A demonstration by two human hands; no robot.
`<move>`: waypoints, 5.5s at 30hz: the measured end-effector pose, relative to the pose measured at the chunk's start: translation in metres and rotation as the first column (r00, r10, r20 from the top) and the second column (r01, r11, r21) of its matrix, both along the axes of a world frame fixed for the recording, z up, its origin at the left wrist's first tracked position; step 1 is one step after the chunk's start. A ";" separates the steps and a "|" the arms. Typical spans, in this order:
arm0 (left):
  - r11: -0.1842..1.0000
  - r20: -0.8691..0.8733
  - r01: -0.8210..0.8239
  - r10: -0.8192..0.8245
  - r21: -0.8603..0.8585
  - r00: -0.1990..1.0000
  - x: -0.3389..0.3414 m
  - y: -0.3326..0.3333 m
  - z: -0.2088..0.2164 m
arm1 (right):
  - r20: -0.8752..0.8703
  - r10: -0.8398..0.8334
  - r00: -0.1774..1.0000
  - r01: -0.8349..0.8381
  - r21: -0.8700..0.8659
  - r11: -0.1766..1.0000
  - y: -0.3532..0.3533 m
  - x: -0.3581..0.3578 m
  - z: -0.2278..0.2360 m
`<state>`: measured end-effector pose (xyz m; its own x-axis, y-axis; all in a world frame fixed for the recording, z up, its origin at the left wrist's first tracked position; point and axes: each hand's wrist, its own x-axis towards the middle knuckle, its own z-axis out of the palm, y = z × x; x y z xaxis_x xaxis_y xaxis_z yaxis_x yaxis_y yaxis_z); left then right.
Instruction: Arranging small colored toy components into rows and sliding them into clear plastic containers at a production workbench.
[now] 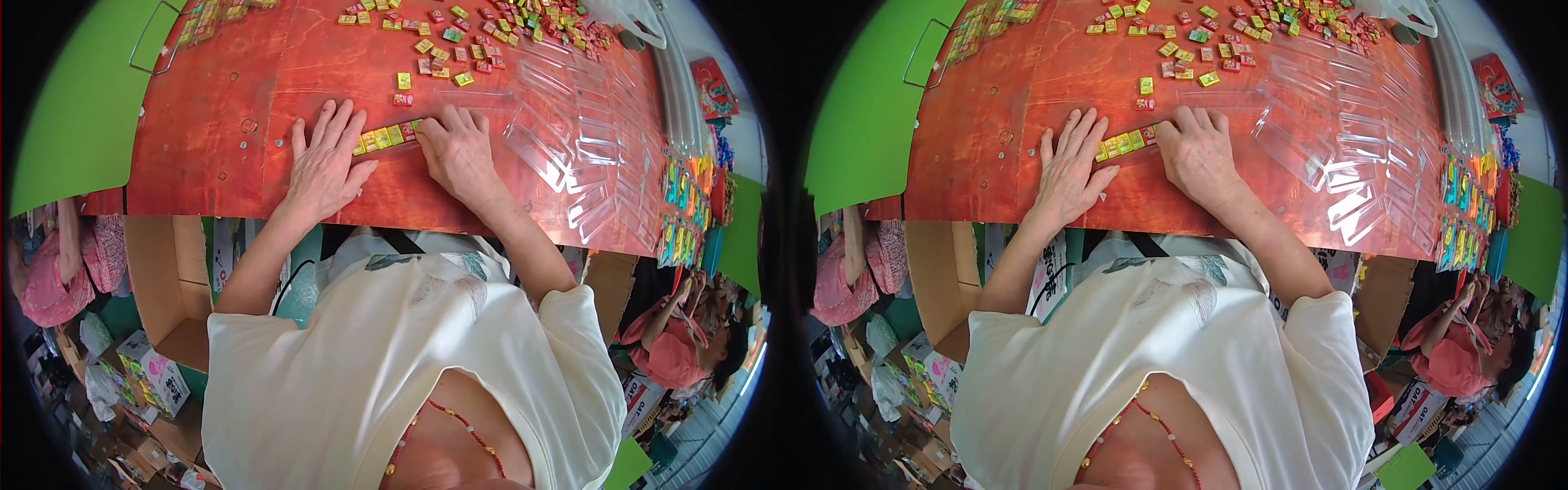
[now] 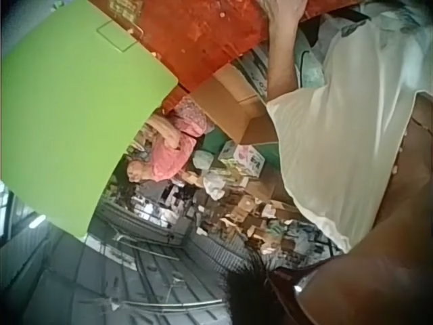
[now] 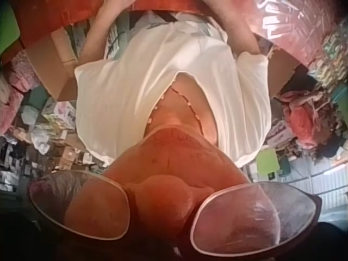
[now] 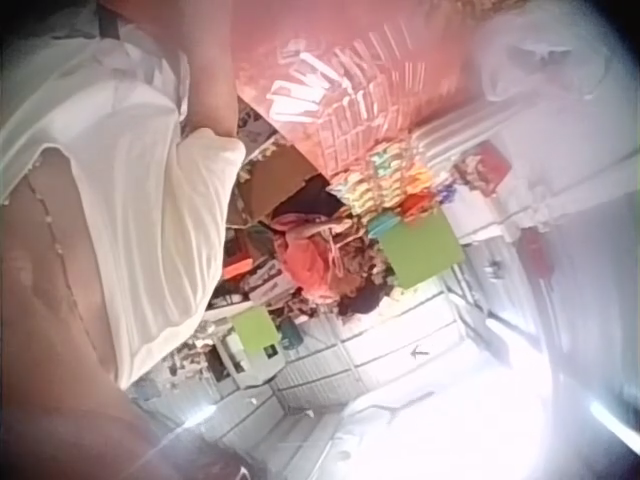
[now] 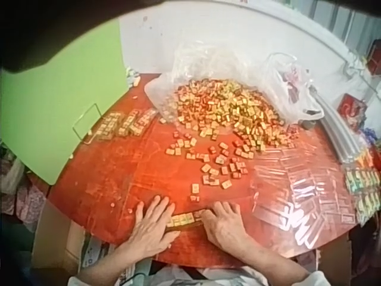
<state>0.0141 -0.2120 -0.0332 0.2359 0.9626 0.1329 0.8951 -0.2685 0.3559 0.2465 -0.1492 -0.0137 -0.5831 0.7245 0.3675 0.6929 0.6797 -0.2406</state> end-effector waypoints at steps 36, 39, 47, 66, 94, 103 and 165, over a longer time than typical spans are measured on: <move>0.980 -0.048 -0.037 0.048 0.195 0.998 -0.004 0.082 0.022 | -0.079 -0.173 0.982 0.172 -0.010 0.985 0.041 0.024 0.013; 0.998 -0.157 -0.049 0.052 0.026 0.986 0.017 0.097 0.028 | -0.113 -0.162 0.980 0.172 0.084 0.981 0.065 0.013 0.008; 0.984 -0.174 -0.161 0.173 0.078 0.969 0.028 0.117 0.018 | 0.067 -0.122 0.990 0.110 0.151 0.982 0.091 -0.009 -0.005; 0.962 -0.174 0.069 -0.023 0.264 0.985 0.051 0.129 0.006 | -0.121 -0.130 0.984 0.143 0.104 0.984 0.097 0.028 -0.013; 0.959 -0.174 0.078 -0.030 0.274 0.984 0.064 0.141 0.006 | 0.003 -0.283 0.959 0.281 0.105 0.954 0.085 0.028 -0.009; 0.925 -0.154 0.114 -0.061 0.362 0.986 0.057 0.141 -0.001 | 0.029 -0.270 0.962 0.268 0.047 0.962 0.081 0.009 -0.008; 0.999 -0.033 0.046 -0.046 0.003 0.998 0.025 0.122 0.025 | 0.072 0.113 0.991 -0.111 -0.039 0.993 0.110 -0.002 -0.002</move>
